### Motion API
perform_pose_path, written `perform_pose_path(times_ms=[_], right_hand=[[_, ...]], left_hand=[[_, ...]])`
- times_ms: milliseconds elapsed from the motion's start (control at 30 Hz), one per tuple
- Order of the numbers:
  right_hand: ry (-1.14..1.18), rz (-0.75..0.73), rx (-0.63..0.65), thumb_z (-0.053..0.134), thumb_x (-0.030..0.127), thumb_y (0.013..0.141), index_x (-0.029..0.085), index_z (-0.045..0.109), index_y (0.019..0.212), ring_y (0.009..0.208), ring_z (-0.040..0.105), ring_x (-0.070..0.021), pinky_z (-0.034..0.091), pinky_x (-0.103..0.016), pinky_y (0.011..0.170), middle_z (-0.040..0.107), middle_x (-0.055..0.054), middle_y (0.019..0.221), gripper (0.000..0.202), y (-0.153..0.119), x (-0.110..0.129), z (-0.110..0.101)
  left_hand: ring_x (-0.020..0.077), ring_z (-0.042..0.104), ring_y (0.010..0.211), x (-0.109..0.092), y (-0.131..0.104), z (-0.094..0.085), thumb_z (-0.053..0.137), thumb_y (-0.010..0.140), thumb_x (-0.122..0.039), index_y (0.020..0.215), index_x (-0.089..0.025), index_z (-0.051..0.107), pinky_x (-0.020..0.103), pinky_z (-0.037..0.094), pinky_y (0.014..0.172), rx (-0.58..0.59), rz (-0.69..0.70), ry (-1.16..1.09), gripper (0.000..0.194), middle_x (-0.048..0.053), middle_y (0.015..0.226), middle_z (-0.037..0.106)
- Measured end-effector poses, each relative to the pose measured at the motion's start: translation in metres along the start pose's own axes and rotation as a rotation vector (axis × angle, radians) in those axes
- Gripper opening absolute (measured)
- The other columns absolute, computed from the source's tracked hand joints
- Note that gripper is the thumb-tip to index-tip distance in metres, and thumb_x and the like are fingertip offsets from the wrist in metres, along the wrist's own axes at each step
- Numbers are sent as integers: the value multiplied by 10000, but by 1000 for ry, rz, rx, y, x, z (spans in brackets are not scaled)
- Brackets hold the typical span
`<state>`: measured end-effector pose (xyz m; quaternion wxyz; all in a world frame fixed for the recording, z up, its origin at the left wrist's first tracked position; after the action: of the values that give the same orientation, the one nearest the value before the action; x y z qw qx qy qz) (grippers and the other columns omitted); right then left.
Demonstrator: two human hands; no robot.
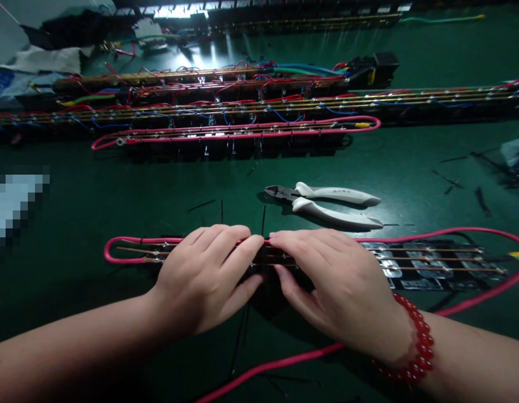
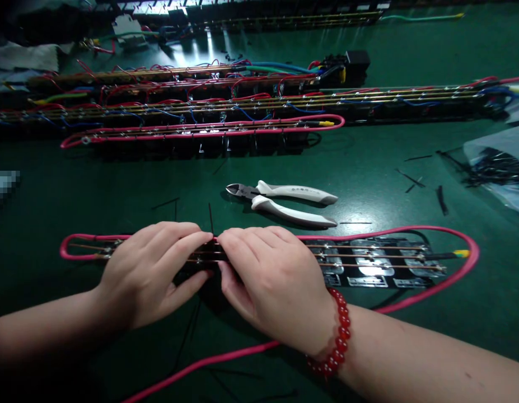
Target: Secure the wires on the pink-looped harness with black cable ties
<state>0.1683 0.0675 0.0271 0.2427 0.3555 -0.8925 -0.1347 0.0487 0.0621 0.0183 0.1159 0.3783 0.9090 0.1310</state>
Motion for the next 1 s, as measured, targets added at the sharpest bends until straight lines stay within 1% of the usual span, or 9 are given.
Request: perform_pose_path(times_ms=[167, 433, 633, 733, 867, 1000], right_hand=[[-26, -31, -1, 548, 203, 900, 119, 648, 1071, 905, 684, -213, 529, -362, 798, 743, -85, 1049, 215, 0, 2, 0], [-28, -34, 18, 576, 207, 893, 111, 656, 1095, 945, 684, -206, 534, -361, 824, 739, -76, 1083, 238, -1, -1, 2], [14, -37, 14, 589, 163, 880, 110, 676, 1092, 1022, 690, -190, 541, -343, 889, 730, -85, 1153, 236, -3, 0, -1], [25, -43, 4, 586, 136, 876, 104, 685, 1081, 1052, 688, -182, 539, -327, 917, 726, -92, 1168, 230, -2, 0, -2], [20, -48, 11, 584, 140, 882, 108, 686, 1082, 1052, 689, -177, 544, -322, 911, 727, -83, 1169, 228, 0, 0, -2], [10, -42, 20, 581, 152, 887, 113, 681, 1100, 1044, 689, -179, 548, -331, 905, 727, -75, 1168, 239, -1, -1, -1]], left_hand=[[262, 631, 983, 0, -1, -1, 583, 919, -297, 1224, -107, 555, 384, 520, 809, 26, 32, 8, 360, 128, 1110, 660], [257, 626, 983, 3, -1, 0, 583, 925, -304, 1245, -109, 558, 388, 533, 814, 35, 12, -21, 375, 119, 1108, 644], [251, 617, 970, 4, 0, 2, 581, 925, -321, 1250, -134, 559, 376, 535, 795, 93, -23, -6, 375, 113, 1101, 628], [250, 621, 956, 3, 1, 0, 572, 934, -333, 1246, -131, 563, 373, 533, 785, 69, -10, -5, 372, 114, 1093, 631], [246, 625, 955, 4, 0, 1, 577, 935, -337, 1252, -124, 562, 364, 527, 780, 46, 10, -8, 382, 112, 1096, 638], [244, 618, 966, 5, -2, 3, 584, 930, -333, 1299, -160, 539, 370, 526, 788, 52, 29, -5, 409, 95, 1110, 628]])
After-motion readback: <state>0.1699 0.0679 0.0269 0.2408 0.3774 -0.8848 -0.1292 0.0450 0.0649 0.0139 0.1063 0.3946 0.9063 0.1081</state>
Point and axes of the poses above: each hand's wrist, its own y-axis towards the middle knuckle, its own z-axis out of the palm, x = y × z, the point moved 8 cm from there along y, towards the middle knuckle
